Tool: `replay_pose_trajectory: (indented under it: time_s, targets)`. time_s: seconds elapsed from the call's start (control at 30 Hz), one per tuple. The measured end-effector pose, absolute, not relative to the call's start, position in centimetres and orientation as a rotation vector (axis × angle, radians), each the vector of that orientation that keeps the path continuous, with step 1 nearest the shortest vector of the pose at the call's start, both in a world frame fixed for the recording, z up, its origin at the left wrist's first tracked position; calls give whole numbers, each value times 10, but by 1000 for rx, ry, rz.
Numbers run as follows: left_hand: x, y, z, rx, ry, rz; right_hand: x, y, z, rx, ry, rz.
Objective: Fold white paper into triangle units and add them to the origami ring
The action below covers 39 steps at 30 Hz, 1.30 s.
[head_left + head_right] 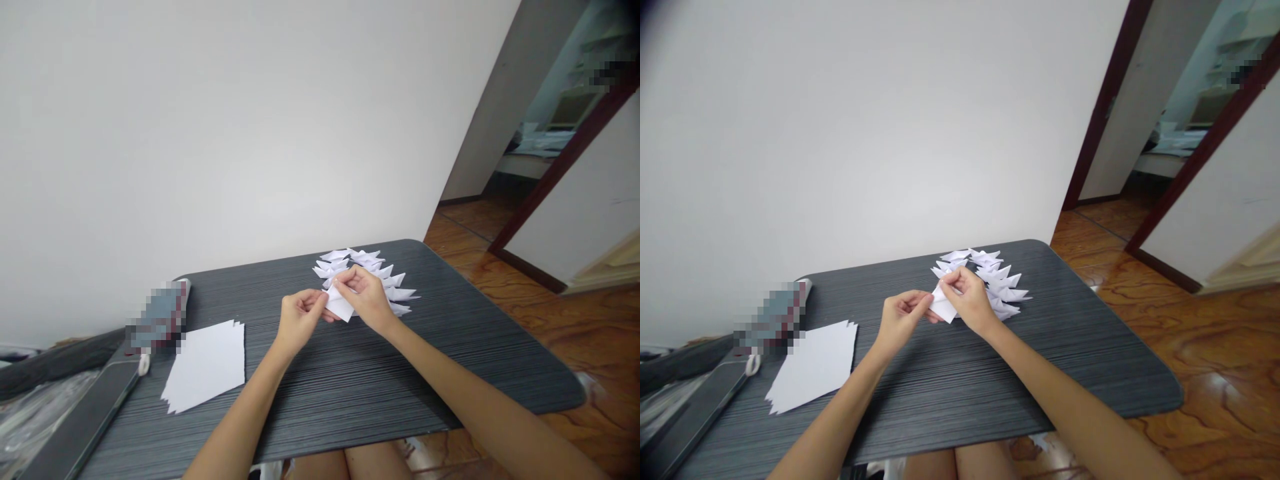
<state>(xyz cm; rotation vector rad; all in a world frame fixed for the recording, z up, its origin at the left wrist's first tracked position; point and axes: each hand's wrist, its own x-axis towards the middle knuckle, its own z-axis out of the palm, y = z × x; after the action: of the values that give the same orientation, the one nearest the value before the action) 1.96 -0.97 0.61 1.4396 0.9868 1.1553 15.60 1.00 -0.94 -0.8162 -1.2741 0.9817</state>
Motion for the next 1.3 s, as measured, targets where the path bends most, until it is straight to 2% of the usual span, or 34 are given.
replay_pose_trajectory:
  time_s: [0.23,0.6,0.87,1.13,1.3]
  targets:
    - [17,-7,5,1445,1001,1128,169,17,-9,-954,-1377,1412]
    - [15,-2,3,1449,973,1025,170,15,-5,-946,-1388,1410]
    - [10,2,-1,1453,936,1032,179,22,-6,-848,-1378,1531]
    - [-10,2,7,2369,944,1032,183,21,-2,-834,-1267,1624]
    - [-8,3,3,2455,996,1078,181,18,-5,-779,-1405,1701]
